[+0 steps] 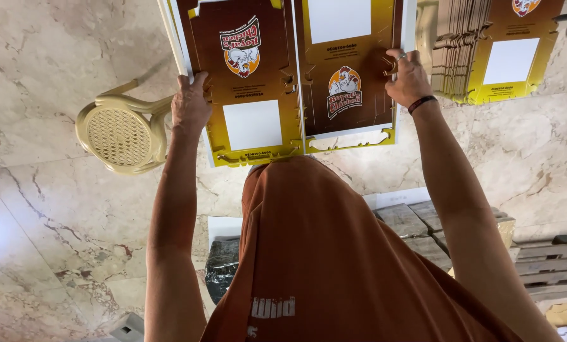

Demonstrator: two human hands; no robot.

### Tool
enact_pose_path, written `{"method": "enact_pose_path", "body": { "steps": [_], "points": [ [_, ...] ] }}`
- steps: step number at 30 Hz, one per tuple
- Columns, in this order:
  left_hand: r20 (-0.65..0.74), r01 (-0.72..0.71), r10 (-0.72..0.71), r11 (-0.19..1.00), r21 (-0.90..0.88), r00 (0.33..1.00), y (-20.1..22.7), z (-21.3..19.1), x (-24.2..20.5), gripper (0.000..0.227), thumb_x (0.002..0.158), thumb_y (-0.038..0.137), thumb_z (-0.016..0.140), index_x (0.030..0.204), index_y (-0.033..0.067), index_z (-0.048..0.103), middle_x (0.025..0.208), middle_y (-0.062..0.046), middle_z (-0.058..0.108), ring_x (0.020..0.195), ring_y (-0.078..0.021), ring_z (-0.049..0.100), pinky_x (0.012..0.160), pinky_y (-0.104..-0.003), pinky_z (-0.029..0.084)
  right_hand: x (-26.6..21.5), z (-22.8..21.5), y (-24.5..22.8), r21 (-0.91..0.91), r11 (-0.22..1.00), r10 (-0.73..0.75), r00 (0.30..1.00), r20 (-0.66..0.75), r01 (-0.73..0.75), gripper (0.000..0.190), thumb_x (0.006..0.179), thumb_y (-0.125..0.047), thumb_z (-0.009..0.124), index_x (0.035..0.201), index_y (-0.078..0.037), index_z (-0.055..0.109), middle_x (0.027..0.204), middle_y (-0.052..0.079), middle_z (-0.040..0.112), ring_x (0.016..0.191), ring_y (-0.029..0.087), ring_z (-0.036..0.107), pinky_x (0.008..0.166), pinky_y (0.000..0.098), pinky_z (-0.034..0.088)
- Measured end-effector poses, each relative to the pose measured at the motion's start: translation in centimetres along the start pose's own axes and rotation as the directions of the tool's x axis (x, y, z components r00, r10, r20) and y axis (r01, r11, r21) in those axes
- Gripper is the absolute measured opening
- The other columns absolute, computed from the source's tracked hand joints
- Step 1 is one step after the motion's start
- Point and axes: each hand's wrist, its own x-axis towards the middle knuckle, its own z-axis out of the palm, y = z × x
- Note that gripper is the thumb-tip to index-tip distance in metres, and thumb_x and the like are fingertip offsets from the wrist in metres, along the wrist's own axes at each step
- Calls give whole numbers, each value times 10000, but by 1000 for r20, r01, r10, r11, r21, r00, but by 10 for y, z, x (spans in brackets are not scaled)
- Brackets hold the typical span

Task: The person assembles flat cardboard boxes by folding and tucking flaps into slots. They handle multiple boxes, aligning edges and securing tabs to form the box structure. The process is repeated for several identical boxes.

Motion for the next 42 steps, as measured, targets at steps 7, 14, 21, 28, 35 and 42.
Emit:
{"method": "enact_pose_path", "body": {
  "steps": [7, 14, 21, 28, 35, 42],
  "points": [
    [40, 8, -9, 1000, 14, 999, 8, -13, -3, 760, 845, -143, 635, 1504, 185, 447, 1190, -249, 466, 940, -415, 634, 782, -503, 595, 7, 6, 14, -130, 980, -169, 976, -136, 151, 697, 820, 197, 593, 1461, -77, 580, 1271, 259, 474, 899, 374, 671, 985, 453, 555],
    [50, 66, -67, 998, 11, 997, 2, 2, 5, 671, 905, -66, 631, 1485, 239, 486, 1210, -233, 496, 959, -405, 627, 820, -498, 585, 1, -3, 1, -110, 993, -54, 997, -47, 49, 597, 888, 129, 622, 1437, -102, 588, 1350, 235, 443, 1129, 420, 600, 1119, 460, 451],
    [33, 32, -33, 999, 11, 999, 14, -29, 3, 666, 908, -86, 609, 1490, 214, 493, 1198, -254, 548, 1038, -412, 628, 868, -504, 570, 9, -38, -1, -269, 958, -120, 992, -48, 103, 637, 834, 250, 583, 1401, -37, 629, 1264, 285, 478, 986, 442, 612, 925, 458, 586],
    [-147, -39, 30, 997, -60, 989, 25, -92, -41, 507, 978, -28, 619, 1391, 261, 557, 1079, -216, 611, 838, -346, 676, 730, -475, 627, -20, -99, -31, -362, 904, -304, 938, -168, 228, 530, 902, 152, 660, 1377, -79, 699, 1167, 262, 561, 816, 429, 668, 851, 521, 620],
    [-336, -64, 35, 995, -77, 941, 30, -142, -41, 556, 887, -1, 735, 1336, 298, 602, 1260, -100, 545, 974, -378, 700, 872, -577, 603, 3, -141, -36, -424, 825, -512, 813, -278, 375, 682, 767, 199, 664, 1372, -109, 725, 1144, 248, 602, 833, 381, 669, 779, 473, 638],
    [-369, -129, 61, 978, -163, 927, 58, -239, 27, 515, 924, -38, 682, 1314, 288, 603, 1274, -115, 507, 969, -322, 684, 789, -504, 656, 68, -230, -99, -503, 803, -483, 842, -240, 318, 570, 877, 48, 761, 1414, -136, 714, 1214, 295, 724, 840, 406, 753, 790, 478, 652]
  ]
}}
